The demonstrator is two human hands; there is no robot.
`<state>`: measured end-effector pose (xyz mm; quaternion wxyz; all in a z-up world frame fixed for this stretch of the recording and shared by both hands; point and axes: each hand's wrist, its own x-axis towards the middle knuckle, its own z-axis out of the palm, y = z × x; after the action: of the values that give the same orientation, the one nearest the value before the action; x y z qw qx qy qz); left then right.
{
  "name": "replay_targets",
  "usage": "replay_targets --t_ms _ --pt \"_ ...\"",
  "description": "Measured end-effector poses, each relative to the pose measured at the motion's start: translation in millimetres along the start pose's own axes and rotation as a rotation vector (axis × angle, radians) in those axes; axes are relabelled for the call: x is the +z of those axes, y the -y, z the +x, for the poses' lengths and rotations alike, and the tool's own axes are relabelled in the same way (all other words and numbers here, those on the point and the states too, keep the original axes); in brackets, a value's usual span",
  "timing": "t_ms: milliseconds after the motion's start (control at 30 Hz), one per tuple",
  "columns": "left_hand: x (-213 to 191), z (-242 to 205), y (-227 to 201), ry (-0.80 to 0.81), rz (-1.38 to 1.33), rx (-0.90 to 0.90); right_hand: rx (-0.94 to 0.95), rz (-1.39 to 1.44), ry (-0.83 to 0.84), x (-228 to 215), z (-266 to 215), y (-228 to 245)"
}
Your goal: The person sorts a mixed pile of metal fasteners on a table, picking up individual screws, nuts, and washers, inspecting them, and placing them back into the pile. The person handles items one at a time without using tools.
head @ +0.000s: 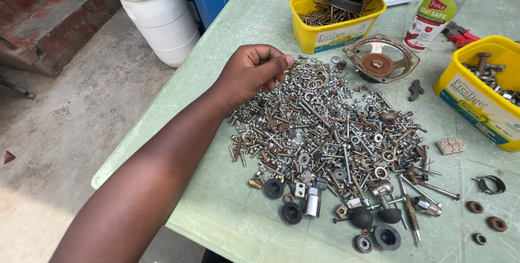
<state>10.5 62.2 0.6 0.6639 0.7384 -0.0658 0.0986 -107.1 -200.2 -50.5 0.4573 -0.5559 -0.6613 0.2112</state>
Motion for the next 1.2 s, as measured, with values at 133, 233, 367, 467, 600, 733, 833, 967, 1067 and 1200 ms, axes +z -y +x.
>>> replay_targets --t_ms 133,233,367,467,600,733,833,967,1067,1200 --pt "8.5 4.9 -6.2 -0.086 -0.051 0.086 0.132 -0.223 -0.079 -76.8 44.6 22.9" --pt "9.1 10.8 -5.7 -0.14 -0.061 0.106 0.434 -0.438 -0.307 -134.2 58.5 -3.4" --pt "2.3 7.8 7.4 -0.195 0.003 0.121 0.663 -0.503 -0.47 -171.1 67.5 -47.9" --pt "-8.0 -7.9 -7.3 -0.18 0.347 0.163 0.702 -0.585 -0.383 -181.2 83.6 -56.1" --pt "-18.6 -3.8 1.9 -0.252 0.345 0.172 0.698 -0.648 -0.314 -179.4 107.1 -54.3" --pt "-16.7 -2.2 11.5 -0.246 0.375 0.177 0.52 -0.779 -0.098 -154.7 119.6 -48.9" --pt "-13.9 -0.3 8.7 -0.226 0.38 0.204 0.499 -0.811 0.028 -144.4 116.6 -59.5" --pt "-11.3 -3.4 1.0 -0.249 0.379 0.247 0.572 -0.894 0.151 -137.1 117.0 -60.2" --pt "-10.8 -3.2 4.2 -0.243 0.3 0.248 0.591 -0.926 0.154 -138.3 115.5 -64.7" --pt "-10.3 -2.8 5.2 -0.243 0.258 0.256 0.614 -0.942 0.136 -138.6 117.1 -70.0"
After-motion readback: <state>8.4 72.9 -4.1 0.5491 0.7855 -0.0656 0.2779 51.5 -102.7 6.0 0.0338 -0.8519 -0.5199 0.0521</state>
